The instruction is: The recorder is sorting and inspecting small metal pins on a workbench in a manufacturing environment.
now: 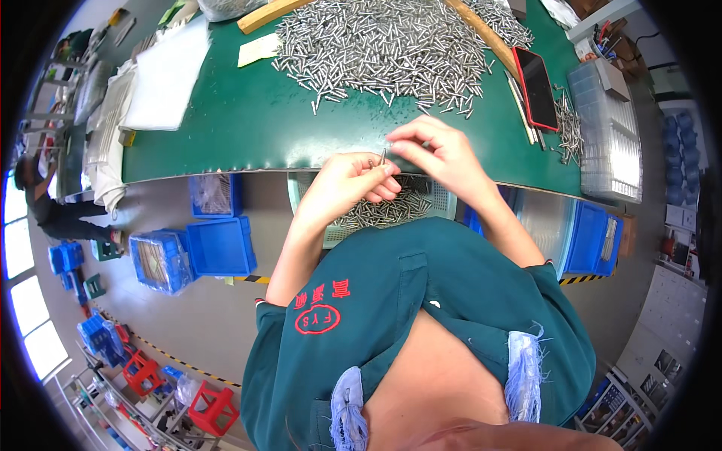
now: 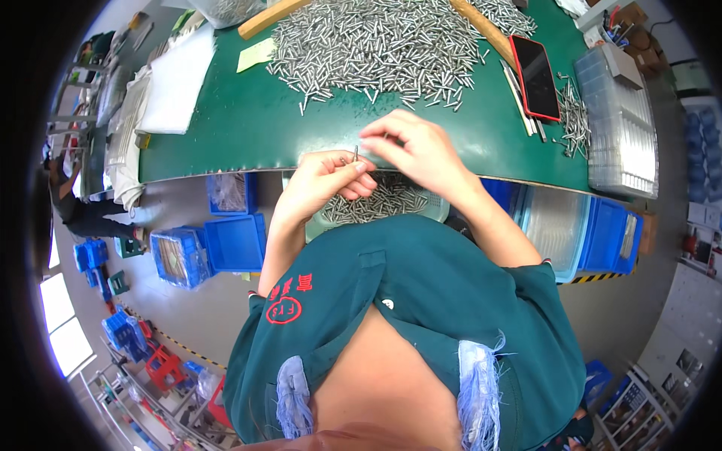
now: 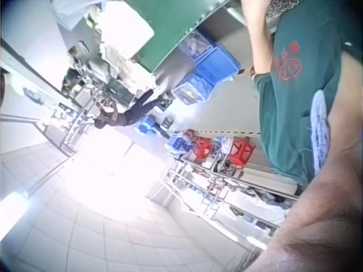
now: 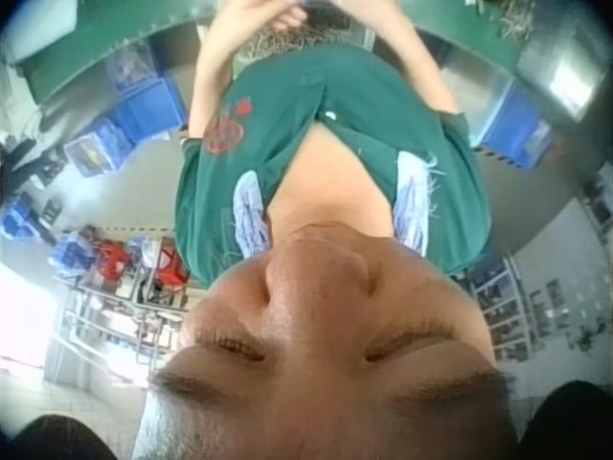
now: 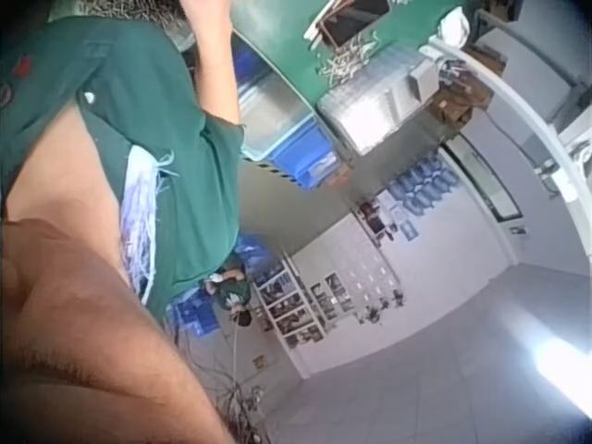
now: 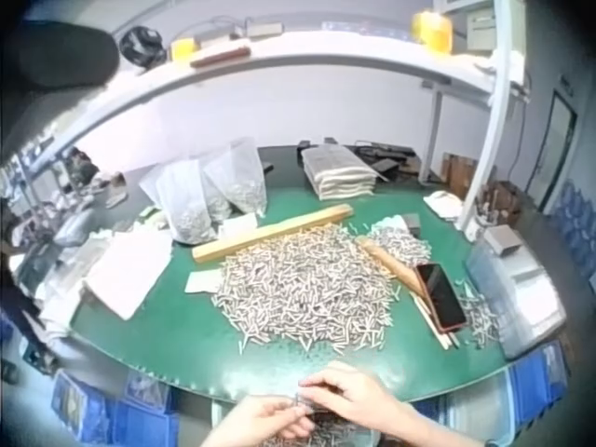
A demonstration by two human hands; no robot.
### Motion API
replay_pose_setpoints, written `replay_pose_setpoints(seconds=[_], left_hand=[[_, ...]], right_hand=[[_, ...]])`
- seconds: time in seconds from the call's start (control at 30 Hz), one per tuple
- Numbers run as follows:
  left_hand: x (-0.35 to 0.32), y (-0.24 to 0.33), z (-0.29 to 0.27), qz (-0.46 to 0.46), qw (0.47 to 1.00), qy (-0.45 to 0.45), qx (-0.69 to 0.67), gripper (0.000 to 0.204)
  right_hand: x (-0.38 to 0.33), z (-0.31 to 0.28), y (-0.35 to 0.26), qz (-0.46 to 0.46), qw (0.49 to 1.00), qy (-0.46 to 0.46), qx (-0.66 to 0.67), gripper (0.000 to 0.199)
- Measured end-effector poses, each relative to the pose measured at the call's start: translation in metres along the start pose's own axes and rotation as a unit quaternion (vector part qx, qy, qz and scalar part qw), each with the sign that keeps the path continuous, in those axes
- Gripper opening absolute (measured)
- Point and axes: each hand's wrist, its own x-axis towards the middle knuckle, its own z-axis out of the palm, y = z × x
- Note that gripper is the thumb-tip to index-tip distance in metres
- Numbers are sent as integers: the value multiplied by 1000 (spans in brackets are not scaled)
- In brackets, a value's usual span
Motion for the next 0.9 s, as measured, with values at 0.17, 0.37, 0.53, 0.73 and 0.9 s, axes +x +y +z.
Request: replay_pose_setpoints(seconds=[0.17,0.37,0.53,0.73,0.9], left_hand=[[3,-2,-1,3,999,-6,43,22],[5,1,-1,-25,999,-13,44,22],[3,3,1,-18,995,-15,95,24],[-9,2,-13,-3,998,-2,60,30],[-13,-3,-30,35,995,75,51,34]], right_hand=[[0,8,-5,32,996,-54,62,16],[-2,10,-8,26,994,-80,72,13],[-3,17,-2,91,981,-60,160,14],[-3,9,23,294,699,-51,649,19],[-11,13,23,259,835,-126,468,18]])
